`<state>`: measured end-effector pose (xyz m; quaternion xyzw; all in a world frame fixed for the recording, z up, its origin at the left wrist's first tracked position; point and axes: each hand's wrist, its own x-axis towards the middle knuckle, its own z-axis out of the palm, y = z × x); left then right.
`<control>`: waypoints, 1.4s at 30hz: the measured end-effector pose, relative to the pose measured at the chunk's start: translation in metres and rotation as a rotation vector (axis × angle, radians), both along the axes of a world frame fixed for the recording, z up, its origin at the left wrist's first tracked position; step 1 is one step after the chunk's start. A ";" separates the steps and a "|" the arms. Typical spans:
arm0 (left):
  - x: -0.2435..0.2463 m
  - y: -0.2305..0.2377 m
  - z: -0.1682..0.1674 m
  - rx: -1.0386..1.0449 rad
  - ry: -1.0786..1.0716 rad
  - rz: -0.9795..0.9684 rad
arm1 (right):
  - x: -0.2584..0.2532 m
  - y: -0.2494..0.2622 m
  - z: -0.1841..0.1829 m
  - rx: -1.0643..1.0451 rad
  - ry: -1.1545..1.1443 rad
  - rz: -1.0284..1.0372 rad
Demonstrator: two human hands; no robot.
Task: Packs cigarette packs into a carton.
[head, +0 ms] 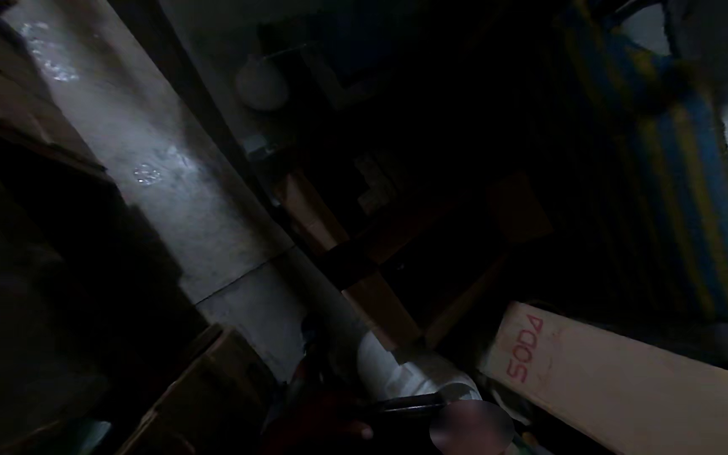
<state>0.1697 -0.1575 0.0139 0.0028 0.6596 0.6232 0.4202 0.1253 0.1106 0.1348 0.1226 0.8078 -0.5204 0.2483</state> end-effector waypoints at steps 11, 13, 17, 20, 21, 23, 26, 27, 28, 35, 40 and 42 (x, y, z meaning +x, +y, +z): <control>0.029 0.030 0.005 -0.019 0.002 -0.032 | 0.037 0.044 -0.002 -0.030 0.001 0.037; 0.042 0.045 0.007 0.008 -0.043 0.027 | 0.050 0.056 0.002 0.005 -0.021 0.026; 0.065 0.079 0.013 -0.061 -0.037 -0.019 | 0.080 0.087 0.002 0.026 0.011 0.029; 0.097 0.109 0.016 -0.079 0.025 -0.006 | 0.106 0.121 -0.006 -0.034 0.081 0.064; 0.112 0.120 0.016 -0.075 0.062 0.017 | 0.116 0.133 -0.010 -0.055 0.098 0.081; 0.144 0.144 0.018 -0.104 0.108 0.054 | 0.137 0.158 -0.016 -0.053 0.146 0.161; 0.192 0.176 0.027 -0.195 0.119 0.124 | 0.165 0.191 -0.022 -0.070 0.195 0.269; 0.208 0.184 0.032 -0.206 0.125 0.165 | 0.173 0.198 -0.022 -0.113 0.194 0.279; 0.223 0.190 0.035 -0.214 0.153 0.222 | 0.178 0.203 -0.021 -0.157 0.184 0.288; 0.315 0.219 0.058 -0.332 0.218 0.421 | 0.198 0.202 -0.005 -0.192 0.209 0.538; 0.377 0.219 0.065 -0.431 0.349 0.602 | 0.214 0.177 0.011 -0.280 0.195 0.732; 0.406 0.217 0.068 -0.471 0.389 0.675 | 0.228 0.161 0.015 -0.315 0.240 0.823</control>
